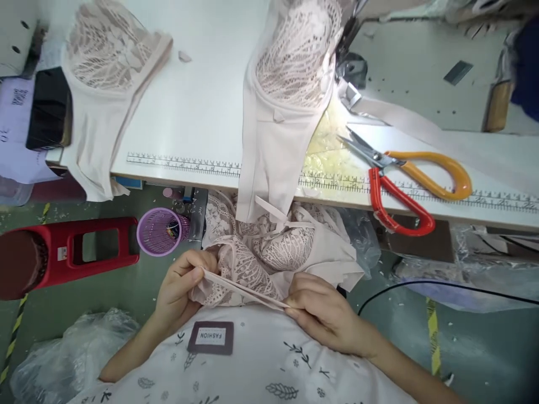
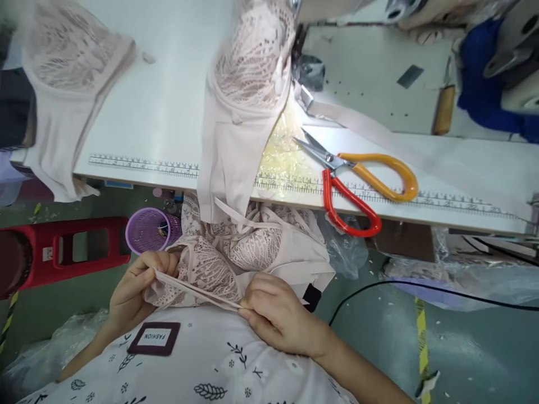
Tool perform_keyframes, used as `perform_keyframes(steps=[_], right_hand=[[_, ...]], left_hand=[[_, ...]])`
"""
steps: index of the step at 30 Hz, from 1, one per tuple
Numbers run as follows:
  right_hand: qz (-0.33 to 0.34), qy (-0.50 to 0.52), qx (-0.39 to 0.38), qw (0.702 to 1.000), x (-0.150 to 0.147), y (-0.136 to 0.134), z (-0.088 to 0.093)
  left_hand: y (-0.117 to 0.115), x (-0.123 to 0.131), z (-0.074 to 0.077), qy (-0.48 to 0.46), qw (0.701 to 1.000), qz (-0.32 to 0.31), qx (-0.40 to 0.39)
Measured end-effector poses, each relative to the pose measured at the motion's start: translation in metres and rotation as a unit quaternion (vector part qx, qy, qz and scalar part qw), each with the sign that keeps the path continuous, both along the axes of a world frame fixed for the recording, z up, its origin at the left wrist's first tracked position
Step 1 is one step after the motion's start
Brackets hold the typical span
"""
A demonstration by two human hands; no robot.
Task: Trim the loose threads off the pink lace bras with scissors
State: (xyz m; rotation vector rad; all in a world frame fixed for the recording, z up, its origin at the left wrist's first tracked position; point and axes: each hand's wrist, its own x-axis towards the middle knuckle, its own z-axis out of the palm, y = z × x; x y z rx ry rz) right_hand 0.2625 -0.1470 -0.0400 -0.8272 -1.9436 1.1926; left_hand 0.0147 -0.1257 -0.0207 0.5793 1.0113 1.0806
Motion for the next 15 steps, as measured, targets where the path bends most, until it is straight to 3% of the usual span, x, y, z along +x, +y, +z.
perform_keyframes(steps=[4, 7, 10, 13, 15], right_hand=[[-0.013, -0.014, 0.015, 1.000, -0.004, 0.004, 0.002], [-0.012, -0.032, 0.055, 0.998, -0.009, 0.013, 0.007], [-0.060, -0.068, 0.132, 0.987, -0.010, 0.022, 0.010], [-0.118, -0.066, 0.179, 0.975, -0.006, 0.026, 0.012], [-0.122, -0.058, 0.186, 0.973, -0.004, 0.024, 0.012]], left_hand=[[0.002, -0.002, 0.001, 0.001, 1.000, 0.002, 0.014], [0.009, -0.003, 0.011, 0.056, 0.992, -0.044, 0.104], [0.017, -0.003, 0.023, 0.127, 0.964, -0.067, 0.226], [0.025, 0.000, 0.032, 0.150, 0.946, -0.075, 0.277], [0.028, 0.003, 0.035, 0.153, 0.940, -0.091, 0.290]])
